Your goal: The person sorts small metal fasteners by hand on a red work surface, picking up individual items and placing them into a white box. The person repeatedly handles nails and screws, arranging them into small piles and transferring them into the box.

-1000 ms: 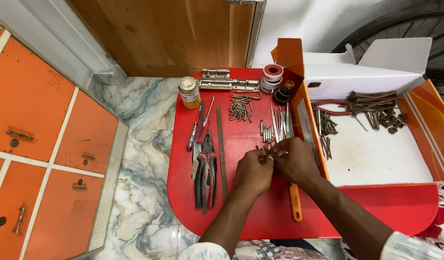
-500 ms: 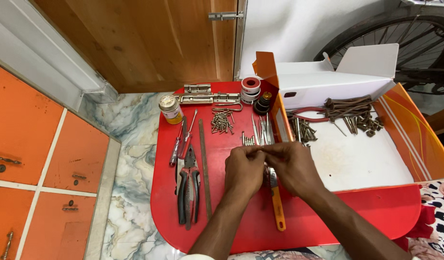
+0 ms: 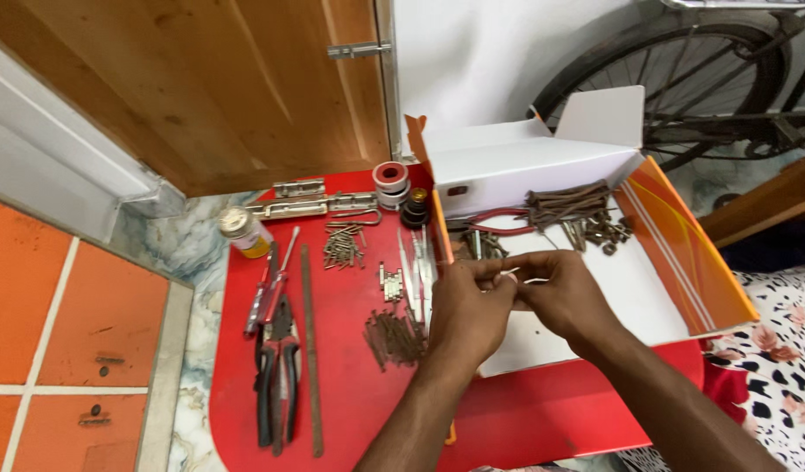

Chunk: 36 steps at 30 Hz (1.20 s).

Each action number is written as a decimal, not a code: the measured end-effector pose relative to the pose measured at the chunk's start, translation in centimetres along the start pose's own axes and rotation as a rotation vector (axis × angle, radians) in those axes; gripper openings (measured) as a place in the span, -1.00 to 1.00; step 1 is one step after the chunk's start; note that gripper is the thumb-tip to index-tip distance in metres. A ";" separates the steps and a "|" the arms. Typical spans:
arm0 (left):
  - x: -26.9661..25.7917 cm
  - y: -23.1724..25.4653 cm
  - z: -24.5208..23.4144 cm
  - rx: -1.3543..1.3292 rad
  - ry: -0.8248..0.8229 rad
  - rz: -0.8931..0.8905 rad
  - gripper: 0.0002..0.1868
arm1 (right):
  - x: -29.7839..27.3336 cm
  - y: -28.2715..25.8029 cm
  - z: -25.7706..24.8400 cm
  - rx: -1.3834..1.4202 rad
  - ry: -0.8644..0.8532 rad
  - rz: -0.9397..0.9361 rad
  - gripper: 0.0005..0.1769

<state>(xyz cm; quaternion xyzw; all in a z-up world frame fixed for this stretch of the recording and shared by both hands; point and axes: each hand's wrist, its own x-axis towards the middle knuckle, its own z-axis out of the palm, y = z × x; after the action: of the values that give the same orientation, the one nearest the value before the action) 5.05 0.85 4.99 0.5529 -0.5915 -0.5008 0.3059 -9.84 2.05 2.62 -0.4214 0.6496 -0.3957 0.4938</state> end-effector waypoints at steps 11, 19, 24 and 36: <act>2.1 -0.8 5.1 0.021 -0.119 -0.331 -0.55 | 3.4 4.0 -1.8 -0.476 -0.027 0.154 -0.59; 2.6 -1.6 5.4 0.026 -0.088 -0.292 -0.41 | 3.2 3.2 -2.7 -0.368 -0.064 0.207 -0.61; 2.0 -0.4 3.6 -0.035 0.001 -0.130 -0.42 | 0.9 -0.7 -1.4 -0.524 0.068 0.148 -0.64; -0.7 -4.2 -7.7 -0.107 0.265 -0.130 -0.67 | -0.9 -2.1 9.3 -0.076 -0.161 -0.128 -0.66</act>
<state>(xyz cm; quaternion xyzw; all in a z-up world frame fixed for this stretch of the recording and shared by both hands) 13.70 0.01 3.61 0.6343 -0.4812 -0.4730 0.3773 -0.29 1.27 3.05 -0.5107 0.5943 -0.3665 0.5017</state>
